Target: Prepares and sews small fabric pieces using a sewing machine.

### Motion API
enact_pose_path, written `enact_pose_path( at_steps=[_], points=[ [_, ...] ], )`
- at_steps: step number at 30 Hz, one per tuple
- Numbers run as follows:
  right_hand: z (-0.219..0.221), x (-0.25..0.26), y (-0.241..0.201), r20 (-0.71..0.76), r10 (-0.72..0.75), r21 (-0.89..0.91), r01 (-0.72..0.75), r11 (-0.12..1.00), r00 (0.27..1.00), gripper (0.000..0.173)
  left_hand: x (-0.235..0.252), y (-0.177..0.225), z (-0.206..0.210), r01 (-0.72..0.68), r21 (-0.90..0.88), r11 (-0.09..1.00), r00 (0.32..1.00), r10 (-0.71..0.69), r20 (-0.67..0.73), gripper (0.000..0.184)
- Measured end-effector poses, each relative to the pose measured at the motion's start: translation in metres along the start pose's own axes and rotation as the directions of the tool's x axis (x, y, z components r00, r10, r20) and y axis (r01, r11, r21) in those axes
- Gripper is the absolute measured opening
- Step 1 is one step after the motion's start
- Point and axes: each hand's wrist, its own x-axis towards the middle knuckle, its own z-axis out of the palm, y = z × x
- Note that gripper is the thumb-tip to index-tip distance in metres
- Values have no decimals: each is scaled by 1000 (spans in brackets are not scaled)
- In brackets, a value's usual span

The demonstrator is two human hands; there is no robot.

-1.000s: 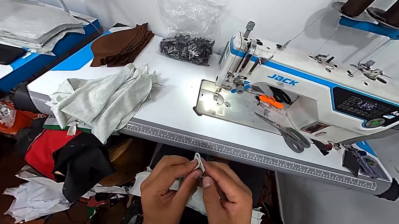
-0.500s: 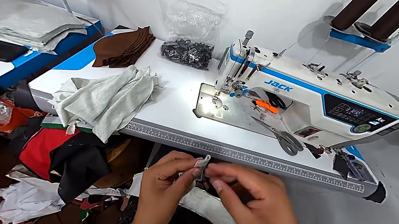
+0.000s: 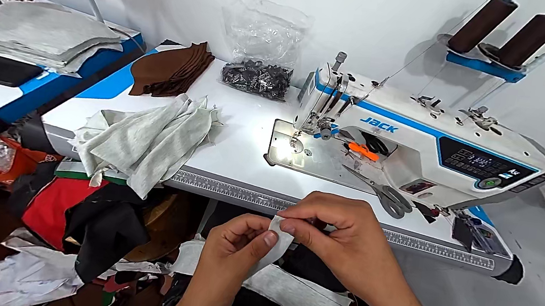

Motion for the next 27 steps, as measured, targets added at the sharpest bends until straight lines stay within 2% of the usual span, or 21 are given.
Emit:
enact_pose_path(
  at_steps=[2,4,6,9,11,13,16,20,23,27],
  points=[
    [-1,-1,5,-37,5,20,-4,1000,999,9,3,-5,-1,2,-12,1000,1000,-2,8,16],
    [-4,-2,14,-82,26,38,-23,999,996,10,11,-10,-2,-52,39,998,999,52,12,15],
    [-4,0,29,-125,93,75,-84,994,988,11,26,-12,-8,-170,247,954,985,162,53,14],
    [-7,13,65,-166,245,160,-219,962,955,12,75,-15,-20,-314,628,712,949,233,210,14],
    [-9,30,99,-188,350,207,-312,927,918,13,117,-19,-23,-342,763,549,939,172,297,13],
    [-10,49,138,-207,434,194,-398,897,877,14,157,-26,-23,-313,838,447,943,41,330,11],
    [-15,75,186,-220,465,4,-476,879,857,17,202,-47,-24,-287,885,367,933,-101,345,18],
    [-20,97,236,-247,292,-416,-373,829,924,22,239,-78,-25,-327,926,190,918,-170,359,19],
    [-20,104,258,-235,263,-486,-348,802,936,27,248,-91,-32,-411,904,119,894,-141,426,11],
    [-20,104,261,-197,282,-517,-344,784,939,27,252,-92,-38,-462,883,84,876,-114,469,14]
  ],
)
